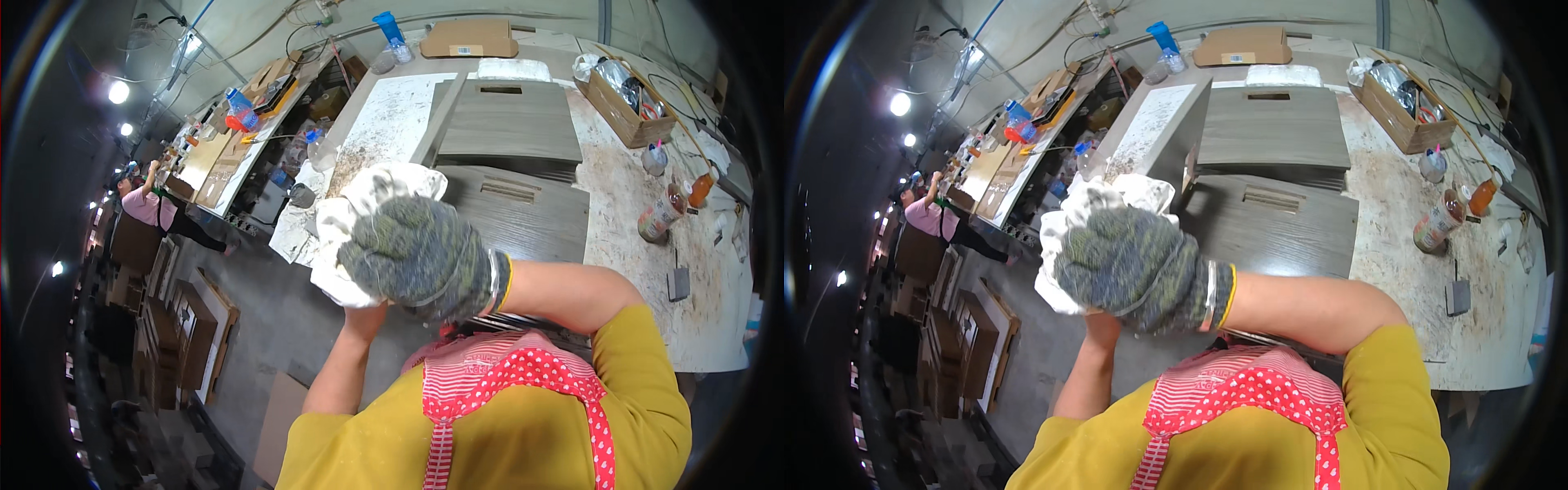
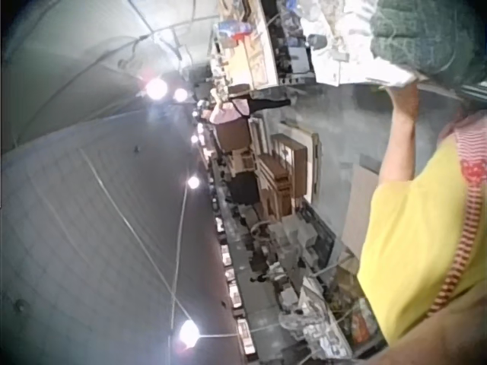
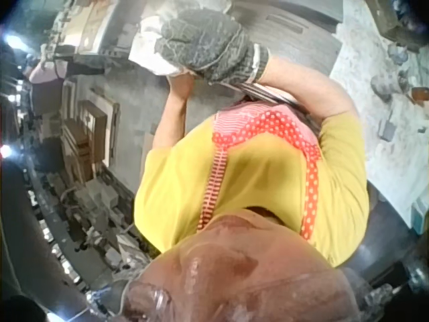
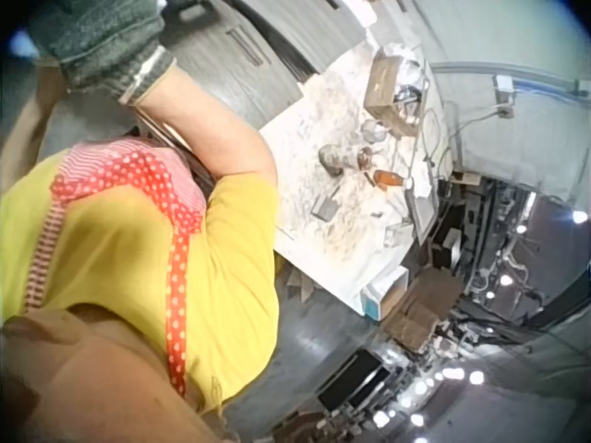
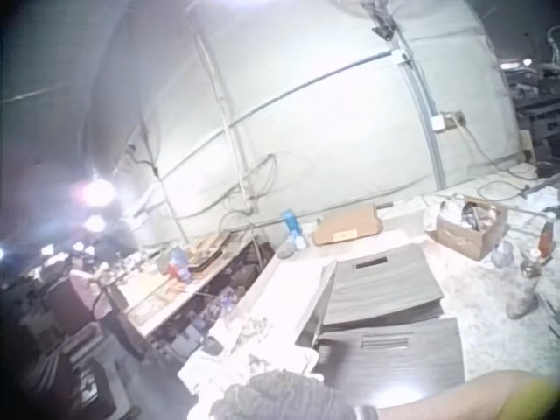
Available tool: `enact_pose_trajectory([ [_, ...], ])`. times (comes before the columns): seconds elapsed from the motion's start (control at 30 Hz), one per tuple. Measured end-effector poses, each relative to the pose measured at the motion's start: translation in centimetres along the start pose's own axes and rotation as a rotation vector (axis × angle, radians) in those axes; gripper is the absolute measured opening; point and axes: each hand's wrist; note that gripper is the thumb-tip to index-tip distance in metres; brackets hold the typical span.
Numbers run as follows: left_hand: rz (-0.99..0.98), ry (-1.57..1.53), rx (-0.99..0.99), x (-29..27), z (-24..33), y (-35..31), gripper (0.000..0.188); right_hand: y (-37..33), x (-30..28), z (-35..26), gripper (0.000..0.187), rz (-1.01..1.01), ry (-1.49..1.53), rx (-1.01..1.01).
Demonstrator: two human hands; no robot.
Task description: The person cleans wooden panels by wiping their surfaces and edges with a cloth, applying liquid from a bottle onto the cloth, and stacking the panels.
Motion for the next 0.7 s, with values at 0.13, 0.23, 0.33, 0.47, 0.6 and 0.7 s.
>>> enact_pose_trajectory([
  [0.13, -0.104, -0.265, -0.492, -0.4, 1.5, 1.2, 0.017, -0.1, -0.2, 3.3, 0.036, 0.112, 0.054, 0.116],
  [0.23, -0.141, -0.195, -0.525, -0.5, -0.3, -0.2, 0.018, 0.1, -0.3, 1.7, 0.043, 0.007, -0.120, 0.134],
  [0.33, 0.034, -0.544, -0.465, 0.0, -0.5, -1.0, 0.015, -0.1, 0.1, 0.8, 0.048, 0.046, -0.046, 0.073],
  [0.47, -0.128, -0.270, -0.537, -0.3, 2.4, 1.5, 0.014, 0.0, -0.8, 3.4, 0.045, 0.023, -0.023, 0.102],
  [0.6, -0.126, -0.401, -0.331, 0.2, 1.0, 0.0, 0.025, -0.3, 0.2, -0.5, 0.040, 0.013, -0.002, 0.055],
  [0.7, -0.124, -0.136, -0.158, -0.5, -0.8, -1.4, 0.028, 0.3, -1.7, -0.1, 0.044, -0.004, 0.259, 0.106],
])
Point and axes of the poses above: each hand's wrist, its own y-axis towards the middle knuckle, its own x-axis out of the palm, z = x × y, and after that the axes turned 6 degrees about -x, right-handed
